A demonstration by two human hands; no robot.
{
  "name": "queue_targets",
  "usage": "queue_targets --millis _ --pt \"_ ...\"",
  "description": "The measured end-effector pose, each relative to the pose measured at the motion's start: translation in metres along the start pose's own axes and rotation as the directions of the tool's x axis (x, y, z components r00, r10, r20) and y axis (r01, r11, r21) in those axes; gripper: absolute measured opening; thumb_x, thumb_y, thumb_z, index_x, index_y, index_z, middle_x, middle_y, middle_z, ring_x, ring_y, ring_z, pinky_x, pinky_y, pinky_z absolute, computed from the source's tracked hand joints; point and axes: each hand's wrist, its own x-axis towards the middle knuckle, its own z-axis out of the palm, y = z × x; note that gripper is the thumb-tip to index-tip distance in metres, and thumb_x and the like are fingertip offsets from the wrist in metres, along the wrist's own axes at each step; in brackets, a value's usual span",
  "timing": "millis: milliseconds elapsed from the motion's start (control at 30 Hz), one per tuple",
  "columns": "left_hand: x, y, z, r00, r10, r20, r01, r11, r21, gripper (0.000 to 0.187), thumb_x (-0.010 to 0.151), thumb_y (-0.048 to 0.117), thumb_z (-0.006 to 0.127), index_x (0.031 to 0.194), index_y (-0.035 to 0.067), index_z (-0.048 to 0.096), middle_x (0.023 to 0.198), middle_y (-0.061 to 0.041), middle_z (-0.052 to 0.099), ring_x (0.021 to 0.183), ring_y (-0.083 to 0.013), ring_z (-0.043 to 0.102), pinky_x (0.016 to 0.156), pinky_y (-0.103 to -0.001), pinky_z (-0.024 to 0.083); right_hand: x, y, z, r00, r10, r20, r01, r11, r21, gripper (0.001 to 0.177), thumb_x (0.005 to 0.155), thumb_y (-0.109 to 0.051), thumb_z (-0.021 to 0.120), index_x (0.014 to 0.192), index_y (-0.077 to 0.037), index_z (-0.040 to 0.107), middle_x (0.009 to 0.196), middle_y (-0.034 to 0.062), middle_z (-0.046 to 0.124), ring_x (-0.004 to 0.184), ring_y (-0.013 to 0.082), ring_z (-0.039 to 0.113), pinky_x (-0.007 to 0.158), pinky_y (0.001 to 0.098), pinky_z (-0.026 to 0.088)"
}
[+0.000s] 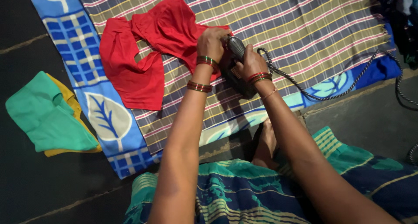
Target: The person irons a green shirt and a red shirt on a patterned mat laid out on the floor. They use a black electric iron to smooth the garments, handling them one at a time and adjusting their positions before ironing.
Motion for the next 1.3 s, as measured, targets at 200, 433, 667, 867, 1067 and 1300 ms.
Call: queue_targets --millis 200,433,667,867,1067,1300 --pt "0.0 0.006 0.01 0.998 0.003 0.061 0.002 0.997 -0.075 0.04 0.079 -0.003 0.062 0.105 0.021 0.081 0.105 -0.005 0.077 0.102 -0.0303 0.068 0.086 -0.043 0.055 0.001 0.006 0.005 0.999 -0.029 -0.035 0.029 1.0 0.003 0.056 0.087 -0.028 0.081 0.112 0.004 0.042 0.087 0.0291 0.069 0.081 0.0503 0.068 0.069 0.056 0.054" --pt "0.015 0.014 0.0 0.999 -0.039 -0.039 0.04 0.999 0.026 0.043 0.077 -0.006 0.064 0.103 0.024 0.078 0.109 0.0 0.074 0.112 -0.0276 0.062 0.092 -0.044 0.052 0.002 0.01 0.01 0.995 -0.077 -0.067 0.077 0.997 -0.012 0.058 0.085 -0.028 0.081 0.112 0.005 0.042 0.088 0.0293 0.069 0.08 0.0503 0.067 0.069 0.0558 0.054" --pt "0.03 0.023 -0.008 0.998 0.04 0.049 -0.042 0.998 0.042 0.034 0.079 0.001 0.068 0.101 0.025 0.079 0.106 0.0 0.072 0.112 -0.0277 0.062 0.091 -0.044 0.052 0.001 0.008 0.01 0.995 -0.064 -0.071 0.065 0.998 0.003 0.058 0.086 -0.028 0.081 0.113 0.005 0.041 0.087 0.0287 0.068 0.079 0.05 0.067 0.068 0.0561 0.054" --pt "0.051 0.054 0.003 0.954 -0.19 0.232 0.153 0.974 0.168 0.028 0.069 0.038 0.087 0.093 0.024 0.08 0.099 -0.002 0.072 0.107 -0.0262 0.061 0.093 -0.049 0.048 0.002 0.011 0.014 0.995 -0.055 -0.078 0.056 0.998 0.009 0.049 0.089 -0.022 0.075 0.113 0.005 0.043 0.085 0.0289 0.068 0.078 0.0509 0.067 0.067 0.0574 0.054" --pt "0.065 0.066 0.019 0.905 -0.314 0.288 0.198 0.909 0.367 0.031 0.063 0.036 0.088 0.093 0.027 0.08 0.104 -0.003 0.072 0.109 -0.0264 0.061 0.096 -0.047 0.047 0.003 0.016 0.018 0.995 -0.042 -0.094 0.045 0.999 0.03 0.045 0.093 -0.027 0.07 0.111 0.006 0.045 0.084 0.0298 0.067 0.077 0.0516 0.066 0.066 0.0582 0.053" --pt "0.061 0.035 0.029 0.953 -0.292 0.079 0.253 0.912 0.324 0.016 0.067 0.023 0.084 0.082 0.026 0.081 0.097 -0.002 0.074 0.107 -0.027 0.065 0.091 -0.045 0.052 0.002 0.009 0.012 0.996 -0.043 -0.075 0.043 0.999 0.005 0.055 0.088 -0.029 0.076 0.114 0.006 0.043 0.084 0.0286 0.068 0.076 0.0505 0.066 0.066 0.0569 0.054"
